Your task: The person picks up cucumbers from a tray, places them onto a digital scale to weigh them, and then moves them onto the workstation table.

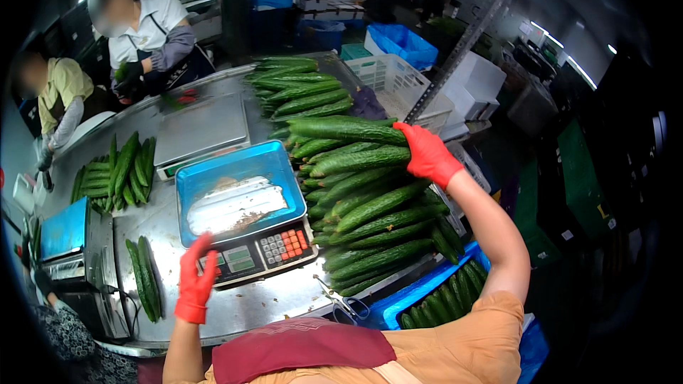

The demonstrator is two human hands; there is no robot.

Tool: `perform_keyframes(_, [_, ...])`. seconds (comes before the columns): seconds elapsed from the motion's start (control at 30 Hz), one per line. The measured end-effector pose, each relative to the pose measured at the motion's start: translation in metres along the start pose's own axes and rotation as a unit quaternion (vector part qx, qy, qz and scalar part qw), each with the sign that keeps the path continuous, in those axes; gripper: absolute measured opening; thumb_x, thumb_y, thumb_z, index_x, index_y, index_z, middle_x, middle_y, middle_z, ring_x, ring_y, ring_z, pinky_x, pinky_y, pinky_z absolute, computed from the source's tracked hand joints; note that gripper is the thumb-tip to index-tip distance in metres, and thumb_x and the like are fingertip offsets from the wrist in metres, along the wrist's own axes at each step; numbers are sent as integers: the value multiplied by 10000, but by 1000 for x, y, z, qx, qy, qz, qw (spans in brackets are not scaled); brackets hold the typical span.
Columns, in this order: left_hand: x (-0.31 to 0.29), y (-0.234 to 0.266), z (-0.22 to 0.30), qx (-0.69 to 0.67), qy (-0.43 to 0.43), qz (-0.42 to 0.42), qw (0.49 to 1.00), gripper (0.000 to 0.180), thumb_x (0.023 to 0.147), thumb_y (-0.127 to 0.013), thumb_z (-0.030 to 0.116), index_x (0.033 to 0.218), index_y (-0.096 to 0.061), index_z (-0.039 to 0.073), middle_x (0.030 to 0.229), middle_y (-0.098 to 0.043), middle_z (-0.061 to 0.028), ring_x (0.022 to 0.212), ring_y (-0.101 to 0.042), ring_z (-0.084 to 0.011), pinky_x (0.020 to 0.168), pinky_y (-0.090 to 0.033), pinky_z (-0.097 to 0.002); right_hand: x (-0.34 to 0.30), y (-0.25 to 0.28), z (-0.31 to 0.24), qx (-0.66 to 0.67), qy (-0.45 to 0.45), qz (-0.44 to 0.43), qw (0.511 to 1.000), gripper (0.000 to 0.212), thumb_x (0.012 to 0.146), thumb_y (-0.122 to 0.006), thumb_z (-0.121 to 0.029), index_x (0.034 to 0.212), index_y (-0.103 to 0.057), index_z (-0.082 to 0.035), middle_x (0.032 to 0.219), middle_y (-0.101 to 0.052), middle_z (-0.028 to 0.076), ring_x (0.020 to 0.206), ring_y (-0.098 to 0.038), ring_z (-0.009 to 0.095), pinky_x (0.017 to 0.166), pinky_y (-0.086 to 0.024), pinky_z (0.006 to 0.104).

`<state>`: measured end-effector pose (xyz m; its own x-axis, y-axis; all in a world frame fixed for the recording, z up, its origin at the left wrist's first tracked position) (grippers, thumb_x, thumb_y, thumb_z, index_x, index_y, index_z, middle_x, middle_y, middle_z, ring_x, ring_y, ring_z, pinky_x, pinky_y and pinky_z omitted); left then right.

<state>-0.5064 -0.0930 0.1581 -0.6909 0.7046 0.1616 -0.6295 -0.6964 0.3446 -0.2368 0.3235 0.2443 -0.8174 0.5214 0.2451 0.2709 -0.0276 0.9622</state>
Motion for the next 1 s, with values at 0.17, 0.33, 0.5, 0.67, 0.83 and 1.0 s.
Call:
perform_keyframes(0.17, [20,-91,43,-227,72,-304,923,628,924,-586,162,1461,-283,43,1438,-418,-137,1316,-398,-214,1057,-350,-337,-34,-16,-121,206,-118,-11,971,725,675,-649,-99,1345,-376,-58,1210,-532,247,1111,-534,402,933,-452,431])
perform_keyframes(0.33, [33,-135,53,-566,84,-170,802,753,916,-578,349,1486,-168,78,1479,-318,-161,1369,-321,-278,1110,-292,-421,-68,-67,-226,464,-39,-53,883,862,655,-687,-87,1420,-293,-37,1234,-548,211,1158,-544,330,952,-442,373])
perform_keyframes(0.5, [25,-100,23,-671,130,-227,694,857,827,-650,372,1492,-167,133,1495,-288,-178,1376,-302,-341,1126,-259,-502,-104,-93,-261,565,-39,-59,822,796,858,-656,-281,1445,-214,28,1372,-436,209,1269,-441,265,1027,-362,360])
perform_keyframes(0.67, [28,-76,11,-675,137,-286,666,876,822,-644,342,1506,-125,167,1439,-374,-209,1322,-375,-394,1062,-348,-554,-123,-97,-293,616,-85,-106,776,678,938,-569,-331,1437,-257,6,1282,-508,158,1180,-485,214,1003,-376,337])
perform_keyframes(0.83, [40,-53,3,-599,153,-392,682,881,831,-628,314,1493,-114,45,1214,-573,-195,1044,-628,-274,968,-476,-416,-124,-111,-284,555,-79,-190,806,490,973,-510,-232,1372,-383,23,1257,-544,129,1113,-531,184,933,-431,327])
perform_keyframes(1.0, [26,-30,18,-400,137,-502,755,825,728,-755,317,1389,-372,7,1099,-615,-171,991,-623,-265,892,-491,-381,-83,-80,-272,700,-64,15,711,510,920,-592,-113,1383,-405,-12,1144,-601,90,1069,-556,143,926,-446,314])
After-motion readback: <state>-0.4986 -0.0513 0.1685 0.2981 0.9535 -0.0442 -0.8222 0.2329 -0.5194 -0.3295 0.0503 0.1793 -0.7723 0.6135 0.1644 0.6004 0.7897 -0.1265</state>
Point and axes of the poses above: each hand's wrist, its own x-axis towards the middle knuckle, its own y-axis out of the back of the hand, z = x × y, the point moved 2 cm from there along x, towards the middle knuckle
